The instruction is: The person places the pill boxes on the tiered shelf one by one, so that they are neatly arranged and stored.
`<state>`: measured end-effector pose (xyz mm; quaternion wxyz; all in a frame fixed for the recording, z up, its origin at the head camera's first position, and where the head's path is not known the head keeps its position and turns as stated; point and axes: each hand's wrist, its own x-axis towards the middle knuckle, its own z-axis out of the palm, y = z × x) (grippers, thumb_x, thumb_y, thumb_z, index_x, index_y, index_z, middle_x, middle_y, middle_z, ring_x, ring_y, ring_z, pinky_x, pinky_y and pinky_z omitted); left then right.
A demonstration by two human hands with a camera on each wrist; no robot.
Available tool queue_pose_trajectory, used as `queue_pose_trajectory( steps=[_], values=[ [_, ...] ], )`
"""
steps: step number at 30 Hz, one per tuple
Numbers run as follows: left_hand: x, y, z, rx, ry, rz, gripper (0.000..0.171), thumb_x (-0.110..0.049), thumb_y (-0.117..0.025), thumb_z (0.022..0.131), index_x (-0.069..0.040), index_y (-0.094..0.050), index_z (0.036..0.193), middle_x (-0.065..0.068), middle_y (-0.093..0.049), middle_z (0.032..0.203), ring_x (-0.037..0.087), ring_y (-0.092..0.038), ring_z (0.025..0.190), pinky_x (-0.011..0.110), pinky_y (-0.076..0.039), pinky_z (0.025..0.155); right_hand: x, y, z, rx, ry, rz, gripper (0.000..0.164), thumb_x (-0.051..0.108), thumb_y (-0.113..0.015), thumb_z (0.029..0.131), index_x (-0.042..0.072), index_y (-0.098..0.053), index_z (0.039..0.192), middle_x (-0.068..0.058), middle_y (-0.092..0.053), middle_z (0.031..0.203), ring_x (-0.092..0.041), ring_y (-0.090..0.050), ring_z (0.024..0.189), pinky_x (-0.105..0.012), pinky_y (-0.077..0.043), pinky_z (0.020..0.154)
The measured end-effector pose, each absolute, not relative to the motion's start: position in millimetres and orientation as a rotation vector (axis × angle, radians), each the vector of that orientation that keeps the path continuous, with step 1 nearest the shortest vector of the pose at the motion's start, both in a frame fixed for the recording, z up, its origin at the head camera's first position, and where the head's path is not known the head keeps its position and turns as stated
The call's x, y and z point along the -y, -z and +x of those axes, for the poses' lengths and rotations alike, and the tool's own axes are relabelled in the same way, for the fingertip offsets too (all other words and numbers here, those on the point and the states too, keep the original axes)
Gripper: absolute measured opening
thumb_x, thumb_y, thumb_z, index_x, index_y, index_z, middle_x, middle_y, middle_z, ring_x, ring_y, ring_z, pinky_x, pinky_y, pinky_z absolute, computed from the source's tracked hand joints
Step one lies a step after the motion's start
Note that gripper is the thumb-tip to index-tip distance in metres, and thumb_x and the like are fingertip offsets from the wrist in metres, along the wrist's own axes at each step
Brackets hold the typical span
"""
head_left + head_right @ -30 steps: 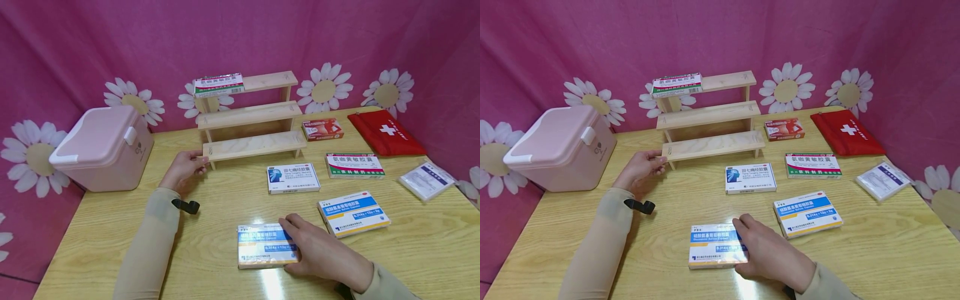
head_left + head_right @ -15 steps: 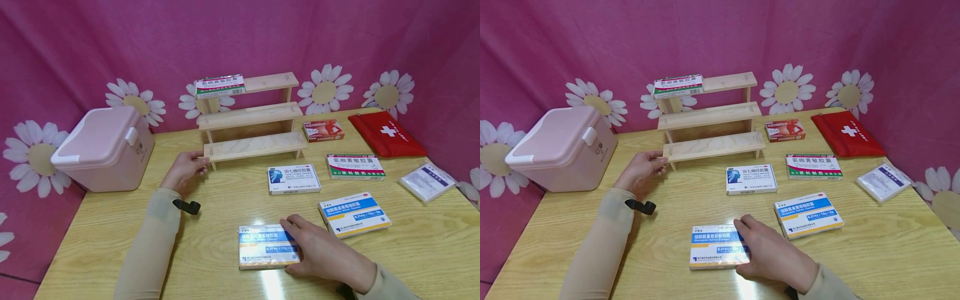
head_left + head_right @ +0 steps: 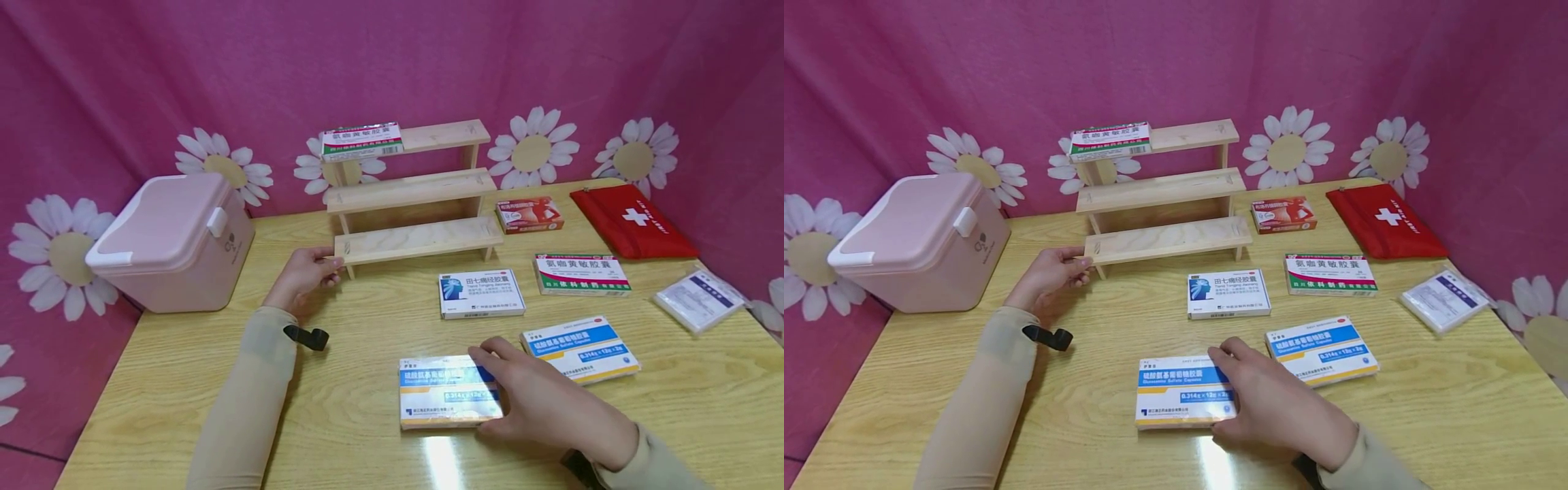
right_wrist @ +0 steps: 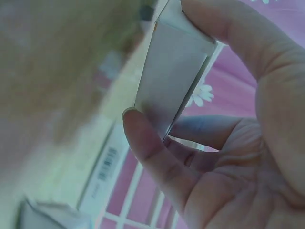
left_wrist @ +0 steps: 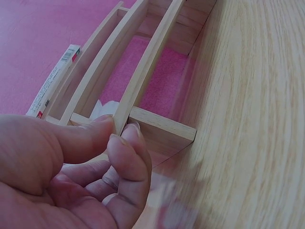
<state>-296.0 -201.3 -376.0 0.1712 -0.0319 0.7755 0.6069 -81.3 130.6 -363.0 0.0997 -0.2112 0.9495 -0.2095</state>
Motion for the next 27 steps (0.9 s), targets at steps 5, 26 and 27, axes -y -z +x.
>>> queue_pose_trajectory(
  steps=[5,26,27],
  values=[
    [202,376,-295,-2.201,-1.720,-0.096,0.046,-0.009,-0.055,0.102,0.003,-0.044,0.145,0.018,-0.063,0.112,0.012,-0.060,0.071,0.020,-0.052,0.063,-140,347,-90,-2.817,0.614,-0.530,0.095,0.046,-0.092,0.065,0.007,-0.053,0.142,-0.011,-0.048,0.139,-0.023,-0.056,0.104,-0.044,-0.054,0.087],
    [201,374,-294,-2.207,-1.714,-0.109,0.048,-0.009,-0.055,0.102,0.002,-0.042,0.147,0.018,-0.062,0.113,0.013,-0.060,0.072,0.020,-0.052,0.062,-183,279,-151,-3.005,0.478,-0.672,0.100,0.036,-0.094,0.065,0.001,-0.047,0.145,-0.022,-0.045,0.138,-0.029,-0.062,0.101,-0.040,-0.058,0.076],
    [201,374,-294,-2.208,-1.712,-0.105,0.047,-0.009,-0.055,0.102,0.002,-0.042,0.146,0.018,-0.062,0.114,0.013,-0.060,0.072,0.020,-0.052,0.062,-185,276,-156,-3.006,0.468,-0.675,0.100,0.036,-0.094,0.065,0.001,-0.046,0.146,-0.022,-0.045,0.138,-0.029,-0.061,0.102,-0.040,-0.058,0.075]
  ],
)
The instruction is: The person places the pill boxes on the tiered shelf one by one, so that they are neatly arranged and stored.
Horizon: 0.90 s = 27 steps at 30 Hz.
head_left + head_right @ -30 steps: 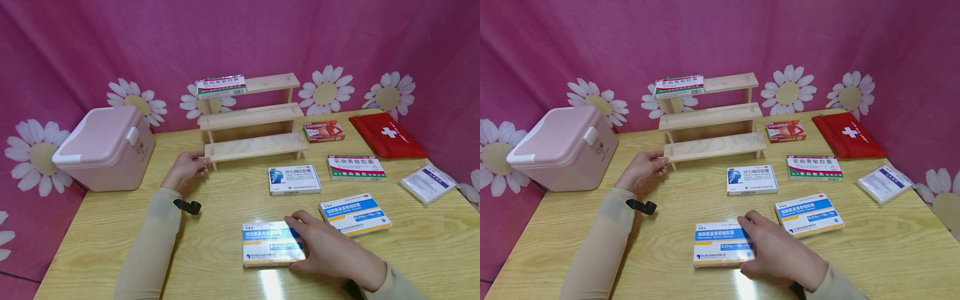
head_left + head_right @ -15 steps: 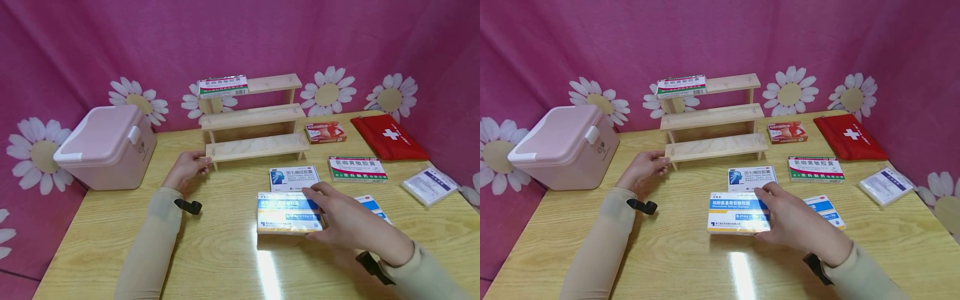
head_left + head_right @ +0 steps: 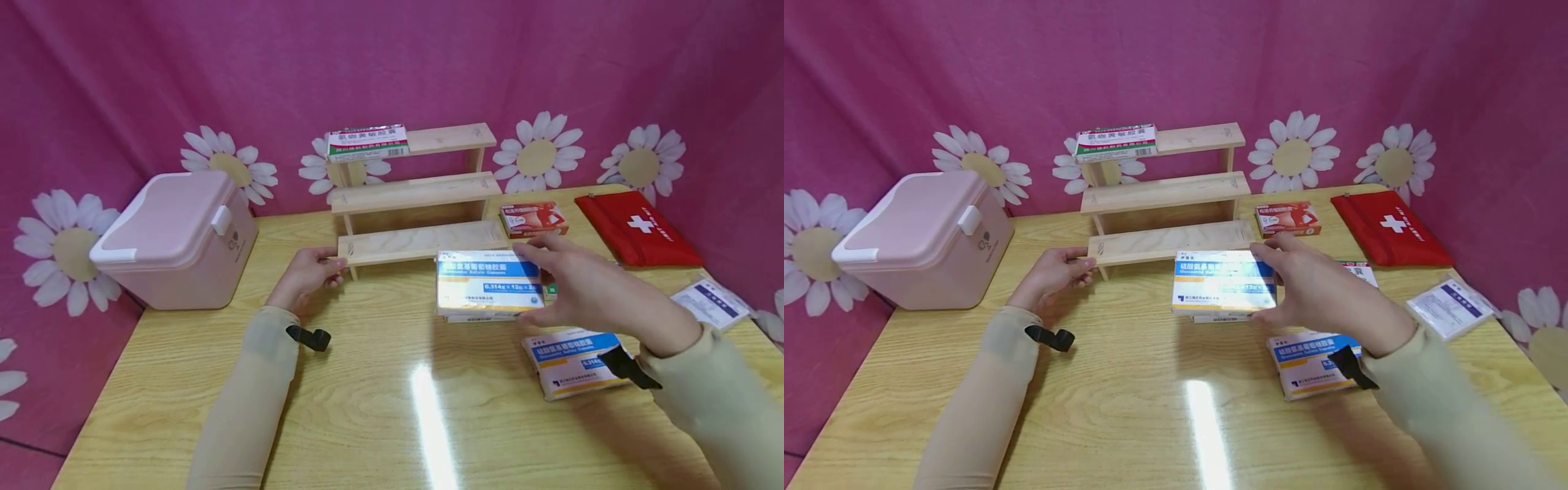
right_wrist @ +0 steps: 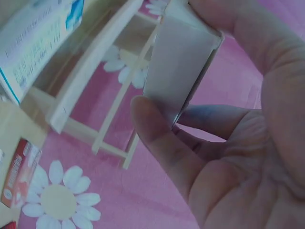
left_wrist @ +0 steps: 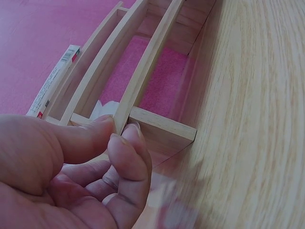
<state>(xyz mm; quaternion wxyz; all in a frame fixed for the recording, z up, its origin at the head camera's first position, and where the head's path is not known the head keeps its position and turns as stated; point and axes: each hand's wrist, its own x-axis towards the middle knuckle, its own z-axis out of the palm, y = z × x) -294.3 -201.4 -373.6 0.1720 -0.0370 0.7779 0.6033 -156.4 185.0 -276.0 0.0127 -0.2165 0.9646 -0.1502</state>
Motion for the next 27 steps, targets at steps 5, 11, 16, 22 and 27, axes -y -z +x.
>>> queue_pose_trajectory(
  steps=[5,11,16,22,27],
  values=[
    [203,375,-295,-2.212,-1.723,-0.097,0.046,-0.009,-0.055,0.102,0.003,-0.044,0.145,0.018,-0.062,0.114,0.014,-0.061,0.073,0.020,-0.052,0.062,-191,260,-184,-2.985,0.514,-0.672,0.099,0.025,-0.094,0.066,0.003,-0.044,0.148,-0.021,-0.046,0.135,-0.030,-0.060,0.101,-0.038,-0.059,0.073],
    [203,377,-296,-2.211,-1.714,-0.110,0.045,-0.010,-0.055,0.102,0.001,-0.045,0.144,0.018,-0.062,0.114,0.015,-0.060,0.075,0.022,-0.052,0.064,-196,243,-219,-2.980,0.510,-0.675,0.095,0.025,-0.093,0.068,0.001,-0.045,0.147,-0.018,-0.050,0.128,-0.028,-0.058,0.096,-0.042,-0.058,0.077],
    [203,376,-297,-2.213,-1.709,-0.096,0.045,-0.010,-0.056,0.102,0.002,-0.045,0.144,0.018,-0.062,0.114,0.015,-0.060,0.076,0.022,-0.052,0.066,-202,234,-247,-2.973,0.486,-0.666,0.093,0.026,-0.091,0.072,0.000,-0.044,0.147,-0.018,-0.050,0.126,-0.030,-0.056,0.096,-0.040,-0.058,0.074],
    [202,376,-298,-2.200,-1.725,-0.125,0.044,-0.009,-0.058,0.101,0.002,-0.048,0.142,0.017,-0.062,0.110,0.015,-0.060,0.075,0.022,-0.052,0.064,-209,223,-276,-2.949,0.452,-0.634,0.096,0.038,-0.088,0.074,0.001,-0.041,0.149,-0.017,-0.053,0.124,-0.030,-0.058,0.097,-0.038,-0.059,0.071],
    [203,376,-298,-2.196,-1.733,-0.148,0.043,-0.009,-0.058,0.100,0.002,-0.048,0.141,0.017,-0.063,0.110,0.016,-0.060,0.077,0.022,-0.052,0.064,-210,213,-298,-2.907,0.443,-0.590,0.099,0.043,-0.086,0.076,0.003,-0.036,0.152,-0.018,-0.053,0.125,-0.033,-0.056,0.100,-0.036,-0.059,0.068]
  ],
)
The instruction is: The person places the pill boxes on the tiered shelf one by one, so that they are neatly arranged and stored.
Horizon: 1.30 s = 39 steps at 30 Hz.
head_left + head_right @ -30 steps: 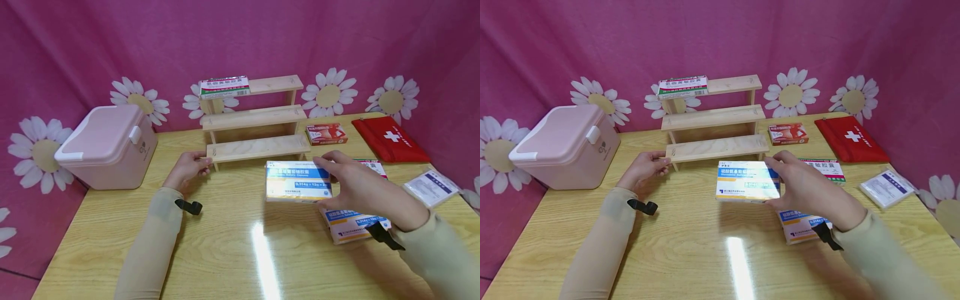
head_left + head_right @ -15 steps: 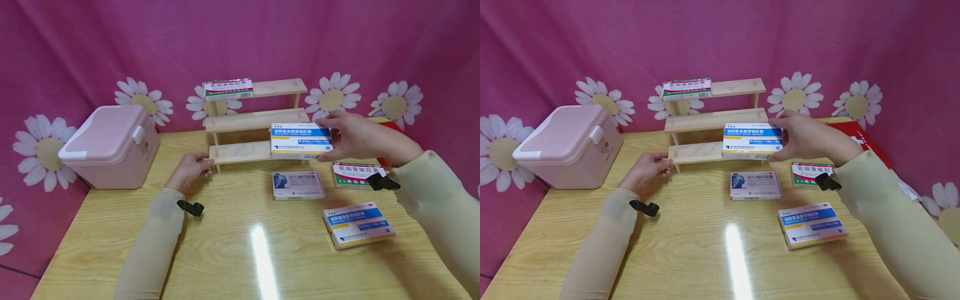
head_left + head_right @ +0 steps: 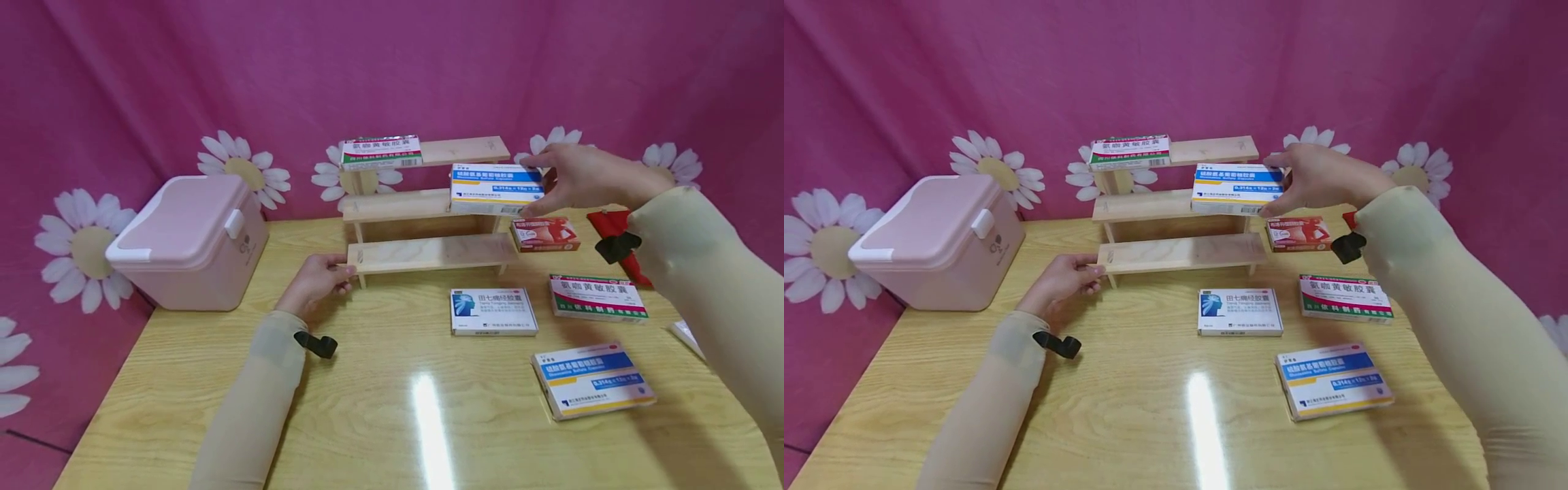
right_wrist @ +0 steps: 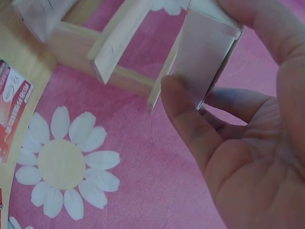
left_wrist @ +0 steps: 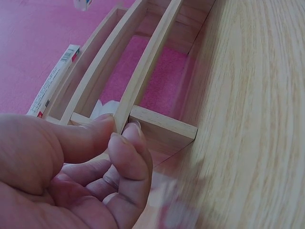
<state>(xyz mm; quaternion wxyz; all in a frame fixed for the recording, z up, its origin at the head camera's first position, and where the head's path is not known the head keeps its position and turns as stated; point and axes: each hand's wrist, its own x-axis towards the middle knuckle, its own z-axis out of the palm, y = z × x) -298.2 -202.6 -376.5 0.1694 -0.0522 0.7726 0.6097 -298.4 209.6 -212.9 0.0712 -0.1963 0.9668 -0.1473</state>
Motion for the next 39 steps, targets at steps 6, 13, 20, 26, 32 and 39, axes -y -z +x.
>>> queue_pose_trajectory(
  steps=[6,13,20,26,32,39],
  values=[
    [203,376,-297,-2.206,-1.720,-0.149,0.043,-0.010,-0.058,0.101,0.000,-0.049,0.141,0.016,-0.064,0.109,0.017,-0.060,0.078,0.023,-0.052,0.066,-209,203,-319,-2.889,0.467,-0.582,0.098,0.045,-0.085,0.077,0.004,-0.037,0.152,-0.020,-0.055,0.129,-0.035,-0.057,0.104,-0.042,-0.059,0.074],
    [202,376,-297,-2.220,-1.723,-0.137,0.042,-0.008,-0.058,0.100,0.001,-0.049,0.140,0.015,-0.065,0.107,0.016,-0.060,0.076,0.023,-0.053,0.065,-205,192,-340,-2.871,0.415,-0.586,0.104,0.053,-0.080,0.078,0.001,-0.032,0.153,-0.024,-0.057,0.130,-0.037,-0.058,0.103,-0.046,-0.057,0.082],
    [200,378,-296,-2.203,-1.744,-0.134,0.040,-0.007,-0.058,0.101,0.002,-0.050,0.139,0.016,-0.063,0.109,0.015,-0.060,0.075,0.022,-0.053,0.064,-205,186,-362,-2.846,0.372,-0.570,0.107,0.058,-0.077,0.079,-0.001,-0.029,0.154,-0.024,-0.054,0.133,-0.037,-0.051,0.111,-0.046,-0.053,0.087],
    [200,379,-295,-2.215,-1.728,-0.104,0.043,-0.008,-0.057,0.101,0.002,-0.047,0.142,0.016,-0.065,0.108,0.015,-0.060,0.073,0.023,-0.051,0.063,-202,186,-378,-2.816,0.355,-0.528,0.111,0.062,-0.075,0.079,-0.001,-0.024,0.155,-0.026,-0.051,0.134,-0.037,-0.047,0.111,-0.042,-0.043,0.085],
    [199,379,-294,-2.220,-1.725,-0.114,0.042,-0.008,-0.056,0.102,0.002,-0.048,0.142,0.016,-0.066,0.108,0.015,-0.060,0.073,0.023,-0.051,0.063,-199,190,-388,-2.777,0.393,-0.484,0.109,0.059,-0.075,0.081,-0.001,-0.022,0.155,-0.027,-0.047,0.135,-0.039,-0.042,0.114,-0.047,-0.042,0.088],
    [200,379,-291,-2.227,-1.722,-0.107,0.043,-0.007,-0.056,0.102,0.002,-0.047,0.142,0.017,-0.066,0.108,0.015,-0.061,0.073,0.023,-0.051,0.063,-204,193,-403,-2.762,0.426,-0.422,0.109,0.055,-0.076,0.082,0.000,-0.018,0.156,-0.028,-0.043,0.138,-0.041,-0.040,0.117,-0.051,-0.041,0.094]
  ],
)
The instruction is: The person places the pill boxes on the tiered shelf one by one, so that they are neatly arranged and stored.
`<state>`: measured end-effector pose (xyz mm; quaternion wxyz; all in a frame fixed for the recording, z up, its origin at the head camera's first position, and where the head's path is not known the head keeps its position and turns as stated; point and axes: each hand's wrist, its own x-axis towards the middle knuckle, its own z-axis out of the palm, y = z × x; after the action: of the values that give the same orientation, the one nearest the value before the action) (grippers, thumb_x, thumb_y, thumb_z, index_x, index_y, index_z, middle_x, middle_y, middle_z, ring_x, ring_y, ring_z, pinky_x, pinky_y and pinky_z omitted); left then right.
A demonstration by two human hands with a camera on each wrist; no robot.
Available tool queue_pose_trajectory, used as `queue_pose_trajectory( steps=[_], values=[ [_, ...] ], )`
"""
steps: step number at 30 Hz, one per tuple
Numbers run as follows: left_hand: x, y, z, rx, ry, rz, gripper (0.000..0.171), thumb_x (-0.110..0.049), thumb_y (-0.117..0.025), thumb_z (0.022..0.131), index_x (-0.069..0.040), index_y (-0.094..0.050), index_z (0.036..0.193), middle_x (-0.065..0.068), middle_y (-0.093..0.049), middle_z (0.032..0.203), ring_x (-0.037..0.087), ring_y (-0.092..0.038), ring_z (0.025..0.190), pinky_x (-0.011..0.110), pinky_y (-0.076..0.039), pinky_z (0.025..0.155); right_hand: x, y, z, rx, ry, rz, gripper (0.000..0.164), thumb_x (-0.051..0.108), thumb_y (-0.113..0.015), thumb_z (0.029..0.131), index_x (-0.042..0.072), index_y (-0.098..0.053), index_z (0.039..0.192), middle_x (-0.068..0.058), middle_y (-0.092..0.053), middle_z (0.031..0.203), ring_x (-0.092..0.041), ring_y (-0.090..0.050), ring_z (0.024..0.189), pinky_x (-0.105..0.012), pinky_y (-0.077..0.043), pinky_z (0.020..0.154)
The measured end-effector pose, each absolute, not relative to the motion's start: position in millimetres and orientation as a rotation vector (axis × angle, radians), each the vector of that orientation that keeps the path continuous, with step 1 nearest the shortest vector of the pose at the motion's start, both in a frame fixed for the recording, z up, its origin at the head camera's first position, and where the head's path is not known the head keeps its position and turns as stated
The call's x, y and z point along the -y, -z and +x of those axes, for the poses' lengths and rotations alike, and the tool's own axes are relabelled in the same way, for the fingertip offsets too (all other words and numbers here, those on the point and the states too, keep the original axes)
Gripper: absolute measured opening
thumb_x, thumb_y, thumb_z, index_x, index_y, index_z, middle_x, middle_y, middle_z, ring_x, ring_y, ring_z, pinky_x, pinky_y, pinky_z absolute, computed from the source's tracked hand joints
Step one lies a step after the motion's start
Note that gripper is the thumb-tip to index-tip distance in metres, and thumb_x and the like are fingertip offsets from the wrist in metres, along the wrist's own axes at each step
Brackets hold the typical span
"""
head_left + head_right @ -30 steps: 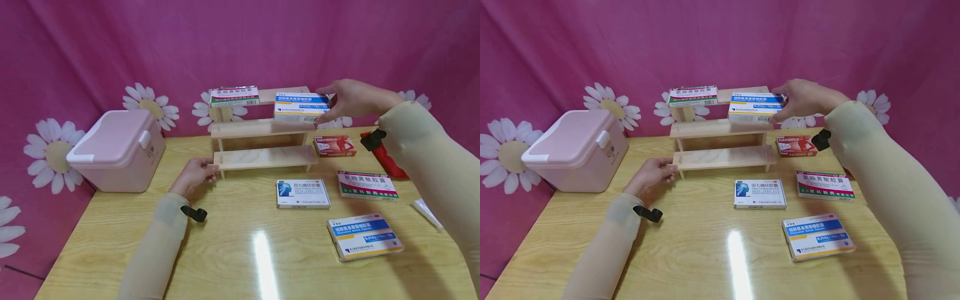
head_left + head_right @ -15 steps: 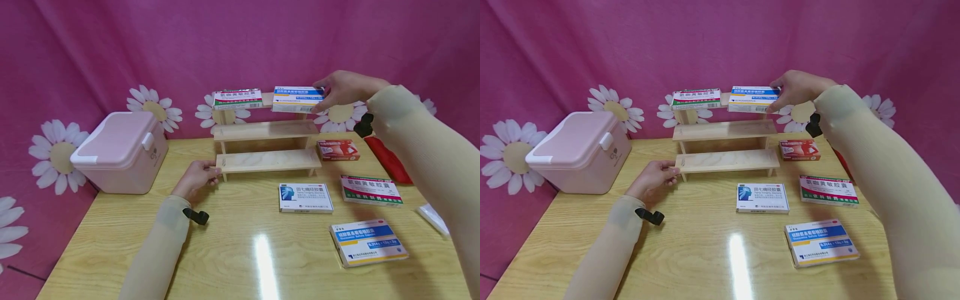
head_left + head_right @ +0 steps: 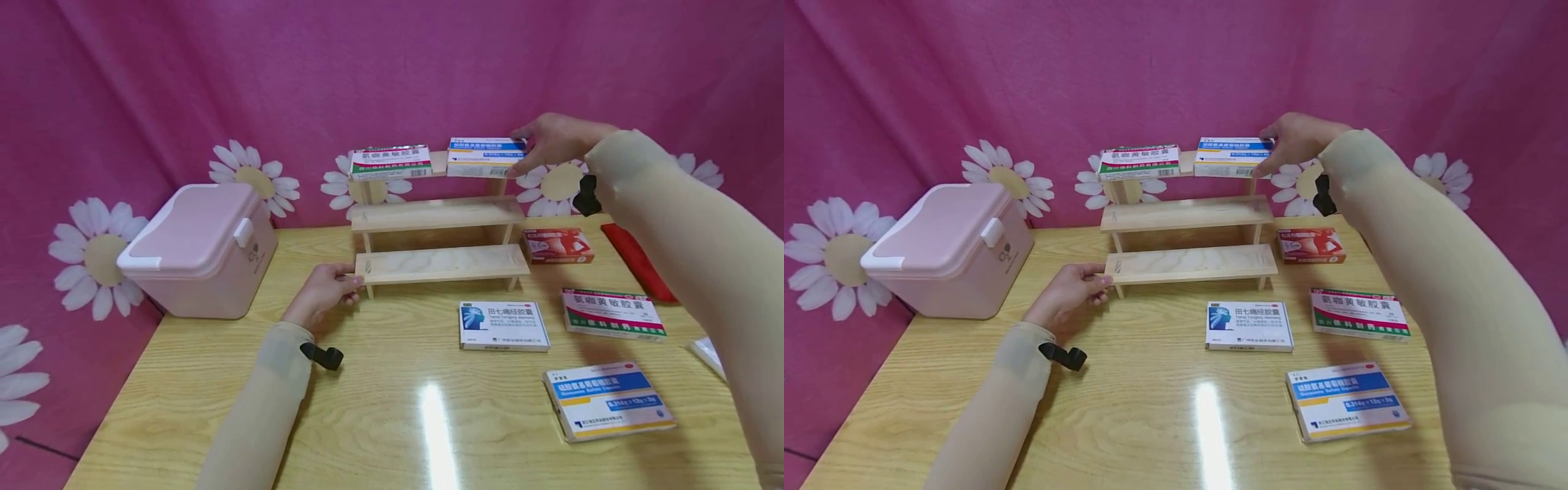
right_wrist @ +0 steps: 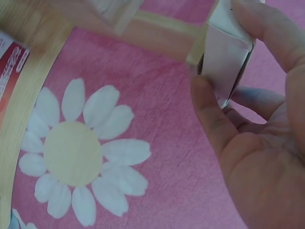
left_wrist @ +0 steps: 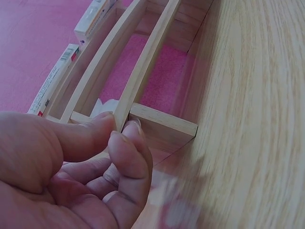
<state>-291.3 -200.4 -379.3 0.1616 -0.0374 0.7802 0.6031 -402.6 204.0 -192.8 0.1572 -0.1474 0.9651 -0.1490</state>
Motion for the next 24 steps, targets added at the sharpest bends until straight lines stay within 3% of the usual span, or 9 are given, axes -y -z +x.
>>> queue_pose_trajectory(
  steps=[3,11,24],
  values=[
    [202,378,-290,-2.232,-1.715,-0.113,0.043,-0.008,-0.056,0.101,0.002,-0.047,0.143,0.016,-0.065,0.108,0.015,-0.061,0.074,0.023,-0.051,0.063,-205,192,-407,-2.763,0.422,-0.408,0.109,0.054,-0.075,0.084,0.001,-0.015,0.157,-0.029,-0.041,0.140,-0.043,-0.038,0.119,-0.053,-0.041,0.096],
    [203,377,-287,-2.245,-1.703,-0.110,0.042,-0.008,-0.056,0.101,0.002,-0.048,0.141,0.016,-0.066,0.108,0.016,-0.061,0.075,0.023,-0.052,0.064,-202,187,-413,-2.682,0.406,-0.379,0.105,0.048,-0.072,0.088,0.007,-0.006,0.158,-0.029,-0.031,0.149,-0.047,-0.029,0.127,-0.069,-0.025,0.105],
    [205,377,-286,-2.258,-1.684,-0.117,0.040,-0.007,-0.055,0.102,0.001,-0.049,0.141,0.016,-0.066,0.108,0.017,-0.061,0.076,0.024,-0.052,0.065,-191,184,-418,-2.684,0.354,-0.357,0.107,0.050,-0.075,0.085,0.009,-0.009,0.159,-0.028,-0.025,0.152,-0.048,-0.025,0.129,-0.069,-0.025,0.106]
  ],
)
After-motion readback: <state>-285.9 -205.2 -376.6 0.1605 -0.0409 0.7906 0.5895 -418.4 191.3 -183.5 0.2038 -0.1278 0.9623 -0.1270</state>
